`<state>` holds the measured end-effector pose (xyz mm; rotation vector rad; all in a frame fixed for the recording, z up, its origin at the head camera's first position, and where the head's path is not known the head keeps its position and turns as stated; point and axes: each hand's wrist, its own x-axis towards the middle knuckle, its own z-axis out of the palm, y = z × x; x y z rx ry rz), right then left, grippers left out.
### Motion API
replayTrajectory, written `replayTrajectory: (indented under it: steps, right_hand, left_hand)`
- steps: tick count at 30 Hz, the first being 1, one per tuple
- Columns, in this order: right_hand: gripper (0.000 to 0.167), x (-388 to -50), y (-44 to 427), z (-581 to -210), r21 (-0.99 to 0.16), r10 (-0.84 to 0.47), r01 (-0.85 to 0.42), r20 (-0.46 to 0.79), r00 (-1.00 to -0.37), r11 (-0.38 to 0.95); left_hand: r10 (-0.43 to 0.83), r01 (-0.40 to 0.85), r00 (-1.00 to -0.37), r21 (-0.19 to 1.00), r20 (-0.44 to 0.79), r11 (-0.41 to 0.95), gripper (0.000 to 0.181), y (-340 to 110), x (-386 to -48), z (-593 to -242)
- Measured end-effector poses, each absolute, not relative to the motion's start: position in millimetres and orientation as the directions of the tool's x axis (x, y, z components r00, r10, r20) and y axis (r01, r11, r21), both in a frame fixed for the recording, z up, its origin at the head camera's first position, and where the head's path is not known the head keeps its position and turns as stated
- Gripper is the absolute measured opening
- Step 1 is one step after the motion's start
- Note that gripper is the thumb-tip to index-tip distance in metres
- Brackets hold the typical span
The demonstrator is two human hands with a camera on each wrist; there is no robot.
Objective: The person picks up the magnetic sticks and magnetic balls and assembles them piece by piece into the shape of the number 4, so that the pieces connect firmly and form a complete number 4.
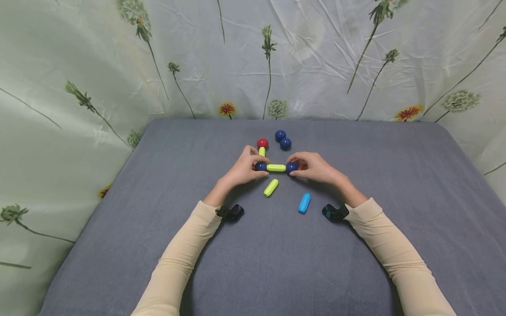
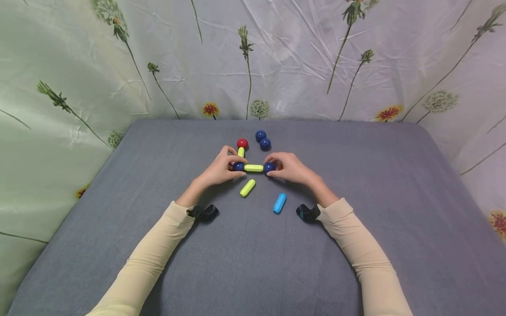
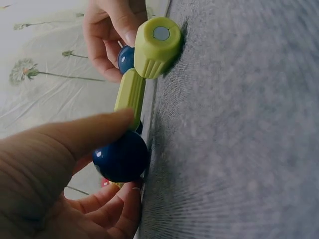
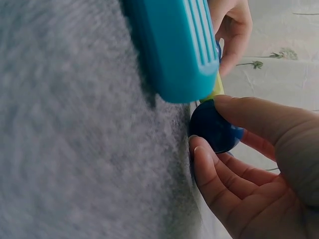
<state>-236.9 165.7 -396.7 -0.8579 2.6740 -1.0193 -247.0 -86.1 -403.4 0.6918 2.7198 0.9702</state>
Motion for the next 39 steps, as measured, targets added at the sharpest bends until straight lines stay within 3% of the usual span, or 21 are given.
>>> replayTrajectory:
  steps: [18,32,39]
  right_hand:
    - [0.047,-234.2,170.6,-384.6,-0.626,-0.551,-0.450,0.041,-0.834,0.636]
    - [0.031,-227.8,168.7,-372.5,-0.591,-0.544,-0.525,0.167,-0.822,0.613]
    - [0.022,-221.1,154.5,-373.5,-0.590,-0.613,-0.615,0.240,-0.753,0.523]
  left_hand:
    - [0.454,0.332,-0.891,0.646,-0.025,0.687,0.029,-86.7,-247.0,-403.4]
    - [0.452,0.314,-0.890,0.642,-0.057,0.699,0.030,-86.4,-247.9,-403.3]
    - [0.462,0.339,-0.885,0.613,-0.048,0.713,0.031,-87.0,-248.5,-402.9]
